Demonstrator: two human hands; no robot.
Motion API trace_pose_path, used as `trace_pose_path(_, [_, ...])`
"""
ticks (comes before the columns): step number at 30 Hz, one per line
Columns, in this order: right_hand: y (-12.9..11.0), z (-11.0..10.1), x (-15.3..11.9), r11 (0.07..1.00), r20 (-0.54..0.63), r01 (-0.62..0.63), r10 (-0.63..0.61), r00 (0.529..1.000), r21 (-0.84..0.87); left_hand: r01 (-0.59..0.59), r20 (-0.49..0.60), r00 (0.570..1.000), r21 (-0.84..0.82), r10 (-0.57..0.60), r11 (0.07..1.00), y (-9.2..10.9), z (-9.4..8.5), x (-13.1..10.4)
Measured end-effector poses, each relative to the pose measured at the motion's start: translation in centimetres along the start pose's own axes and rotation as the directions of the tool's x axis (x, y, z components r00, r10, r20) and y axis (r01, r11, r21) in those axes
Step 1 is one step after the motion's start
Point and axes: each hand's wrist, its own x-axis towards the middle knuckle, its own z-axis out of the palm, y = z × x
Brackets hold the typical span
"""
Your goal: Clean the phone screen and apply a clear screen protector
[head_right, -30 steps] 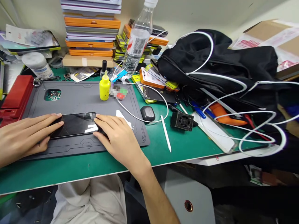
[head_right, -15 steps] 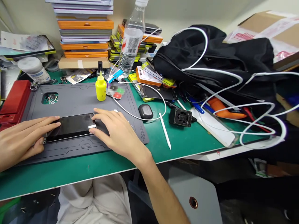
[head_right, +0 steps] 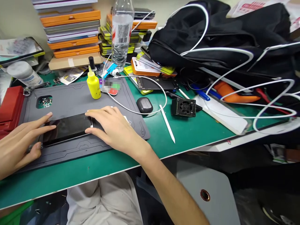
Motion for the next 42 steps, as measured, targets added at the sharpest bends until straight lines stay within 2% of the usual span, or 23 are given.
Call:
trace_pose_path(7, [-0.1,0.2,-0.1,0.998,-0.009,0.032,-0.033,0.999,-0.058,0.079,0.024,0.997,-0.106,-0.077,0.991,-0.4,0.3,0.0])
trace_pose_path(14, [-0.2,0.0,-0.3,0.995,-0.009,0.064,-0.065,0.998,-0.075,0.160,0.016,0.987,-0.149,-0.159,0.976,-0.2,-0.4,0.0])
trace_pose_path(23, [-0.1,0.0,-0.2,0.995,-0.044,0.076,-0.079,0.996,-0.065,0.177,0.064,0.983,-0.129,-0.169,0.976,-0.9,-0.5,0.1])
trace_pose_path(28, [0.1,0.2,-0.2,0.994,-0.058,0.092,-0.096,0.994,-0.060,0.135,0.076,0.989,-0.134,-0.125,0.982,-1.3,-0.8,0.1])
trace_pose_path(42, [-0.1,0.4,-0.8,0.995,-0.092,0.075,-0.080,0.993,-0.065,0.135,0.079,0.989,-0.147,-0.124,0.980,-0.9,-1.0,0.2])
